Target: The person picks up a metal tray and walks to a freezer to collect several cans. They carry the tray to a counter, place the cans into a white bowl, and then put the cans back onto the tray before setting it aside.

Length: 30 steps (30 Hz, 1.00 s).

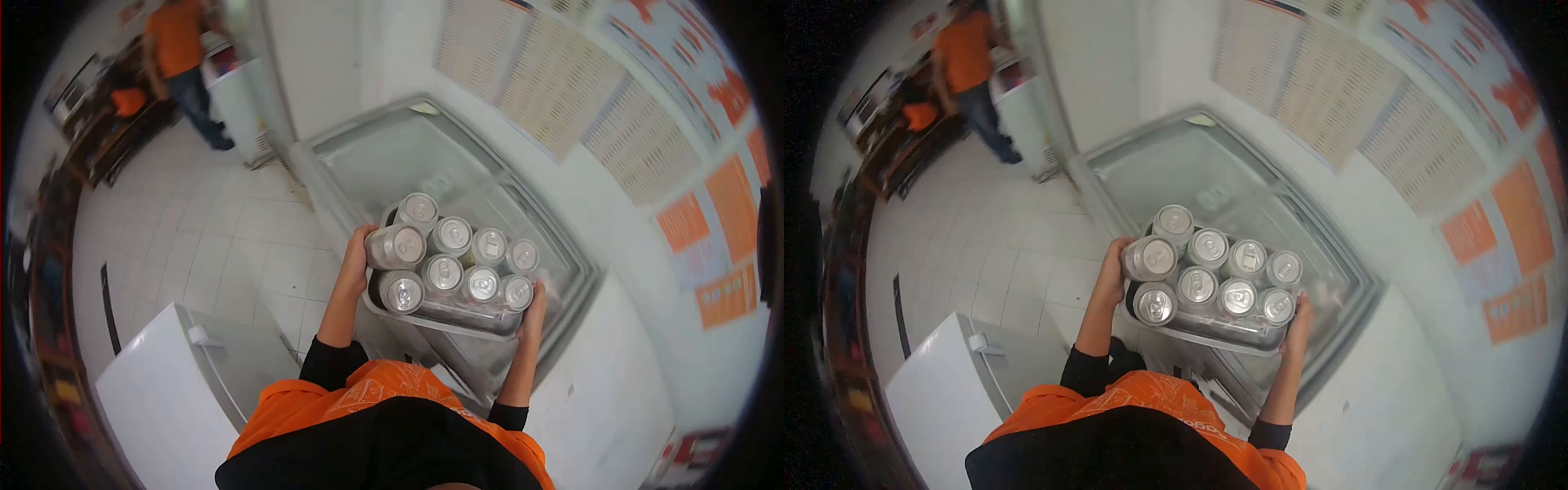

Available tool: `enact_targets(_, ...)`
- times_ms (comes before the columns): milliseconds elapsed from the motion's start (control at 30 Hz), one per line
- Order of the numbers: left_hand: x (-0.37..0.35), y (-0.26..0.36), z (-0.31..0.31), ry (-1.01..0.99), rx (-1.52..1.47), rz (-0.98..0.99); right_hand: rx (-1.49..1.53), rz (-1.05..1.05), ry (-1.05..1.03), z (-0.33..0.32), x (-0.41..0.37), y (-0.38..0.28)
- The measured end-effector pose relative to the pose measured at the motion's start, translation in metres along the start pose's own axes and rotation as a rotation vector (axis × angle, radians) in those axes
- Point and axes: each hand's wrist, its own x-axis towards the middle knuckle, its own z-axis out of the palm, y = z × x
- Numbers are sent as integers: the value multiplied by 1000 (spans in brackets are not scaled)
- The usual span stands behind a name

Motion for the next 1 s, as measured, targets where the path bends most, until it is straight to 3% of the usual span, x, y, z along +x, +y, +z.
enact_targets(100,11,34,-65,174,-53,99,63,65,-211,89,18,10)
enact_targets(367,5,119,-241,541,1,356,-3,132,-491,320,1,76)
enact_targets(600,-9,135,-346,835,-178,393,-181,149,-747,451,-28,124)
enact_targets(733,11,115,-407,930,-301,463,-239,163,-860,528,-28,159)
enact_targets(900,60,135,-466,1082,-286,497,-344,135,-986,635,-3,199)
enact_targets(1000,112,169,-489,1107,-504,518,-345,92,-1086,733,18,191)
